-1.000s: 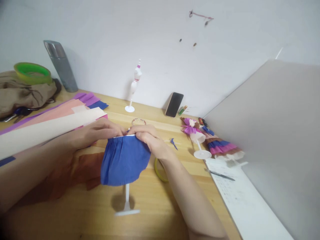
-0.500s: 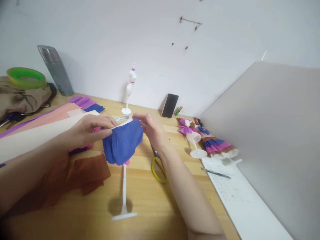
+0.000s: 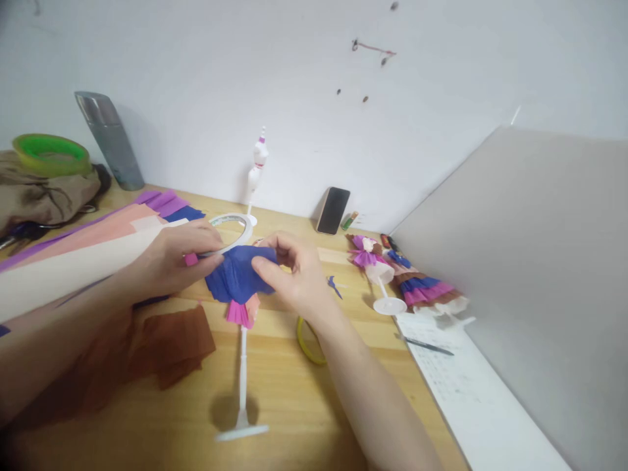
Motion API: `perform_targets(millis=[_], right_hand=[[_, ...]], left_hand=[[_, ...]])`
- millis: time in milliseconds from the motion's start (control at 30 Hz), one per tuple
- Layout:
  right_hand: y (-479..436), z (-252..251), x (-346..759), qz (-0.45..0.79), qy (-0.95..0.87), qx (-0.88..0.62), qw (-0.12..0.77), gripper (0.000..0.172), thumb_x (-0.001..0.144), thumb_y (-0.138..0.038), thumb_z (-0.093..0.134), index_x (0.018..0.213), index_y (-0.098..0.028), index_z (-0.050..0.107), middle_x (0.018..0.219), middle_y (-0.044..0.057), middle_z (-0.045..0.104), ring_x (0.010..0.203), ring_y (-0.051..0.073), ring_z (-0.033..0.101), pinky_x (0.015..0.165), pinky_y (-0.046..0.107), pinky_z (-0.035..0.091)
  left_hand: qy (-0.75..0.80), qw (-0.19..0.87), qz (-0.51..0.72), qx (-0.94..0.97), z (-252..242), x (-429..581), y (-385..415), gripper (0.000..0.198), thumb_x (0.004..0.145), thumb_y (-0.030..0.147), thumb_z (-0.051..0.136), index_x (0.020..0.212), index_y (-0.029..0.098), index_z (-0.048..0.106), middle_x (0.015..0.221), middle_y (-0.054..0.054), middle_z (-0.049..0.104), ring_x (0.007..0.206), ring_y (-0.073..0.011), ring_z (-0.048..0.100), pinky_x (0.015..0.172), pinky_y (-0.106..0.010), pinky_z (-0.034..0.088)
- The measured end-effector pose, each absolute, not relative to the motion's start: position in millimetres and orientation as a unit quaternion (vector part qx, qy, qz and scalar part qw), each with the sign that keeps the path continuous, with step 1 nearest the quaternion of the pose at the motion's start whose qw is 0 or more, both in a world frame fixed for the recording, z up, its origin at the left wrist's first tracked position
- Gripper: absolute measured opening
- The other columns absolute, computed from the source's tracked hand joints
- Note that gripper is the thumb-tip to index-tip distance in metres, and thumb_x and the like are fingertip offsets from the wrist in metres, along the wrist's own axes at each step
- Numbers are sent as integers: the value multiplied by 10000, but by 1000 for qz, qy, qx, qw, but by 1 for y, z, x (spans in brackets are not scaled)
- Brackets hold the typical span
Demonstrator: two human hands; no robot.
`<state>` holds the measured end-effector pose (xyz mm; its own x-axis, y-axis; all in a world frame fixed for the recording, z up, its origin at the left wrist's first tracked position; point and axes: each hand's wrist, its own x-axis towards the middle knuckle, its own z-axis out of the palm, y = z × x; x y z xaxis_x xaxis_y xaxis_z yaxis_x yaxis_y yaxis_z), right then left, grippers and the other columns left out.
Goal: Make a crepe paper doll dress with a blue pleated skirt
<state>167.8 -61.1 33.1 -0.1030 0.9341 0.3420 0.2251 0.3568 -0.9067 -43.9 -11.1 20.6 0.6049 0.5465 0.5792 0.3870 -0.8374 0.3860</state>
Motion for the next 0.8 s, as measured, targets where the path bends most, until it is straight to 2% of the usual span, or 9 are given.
perform_targets(millis=[100,200,233,367,567,800], right_hand=[[-63,35,167,250,-669,-491,499,238,644,-357,734,781,-175,667,773,32,700,688,174,621,628,295,468],[-63,31,164,182,-677,-523,484,123,670,-276,709,721,-176,659,749,32,704,683,174,625,659,311,473],[-63,30,163,176,-685,-522,476,84,693,-249,684,684,-176,643,720,27,693,669,167,621,661,309,473],[-66,27,157,183,-699,-504,473,122,762,-217,617,653,-183,574,650,-5,632,608,133,579,621,277,458],[-65,24,156,140,-702,-528,457,168,721,-250,682,644,-188,546,609,-29,588,559,114,518,547,247,391],[-67,21,152,189,-713,-484,471,57,756,-163,612,715,-186,644,702,-1,683,657,146,621,634,266,462]], left_hand=[[233,89,369,895,19,-43,-14,288,869,192,493,586,175,540,623,-32,601,652,-150,541,678,-276,444],[216,84,373,899,20,-40,-18,300,861,155,488,562,176,492,621,-34,589,655,-149,539,672,-278,446],[212,85,371,900,21,-39,-19,302,857,145,487,556,177,480,615,-33,580,652,-149,536,666,-280,445],[209,81,372,901,19,-38,-20,282,855,139,494,576,179,502,600,-25,555,638,-151,526,663,-290,445],[205,79,381,898,15,-38,-17,289,873,146,492,586,175,514,615,-32,563,640,-152,531,689,-308,457],[203,80,382,898,16,-37,-19,302,875,129,488,576,171,486,614,-38,568,669,-159,550,693,-314,457]])
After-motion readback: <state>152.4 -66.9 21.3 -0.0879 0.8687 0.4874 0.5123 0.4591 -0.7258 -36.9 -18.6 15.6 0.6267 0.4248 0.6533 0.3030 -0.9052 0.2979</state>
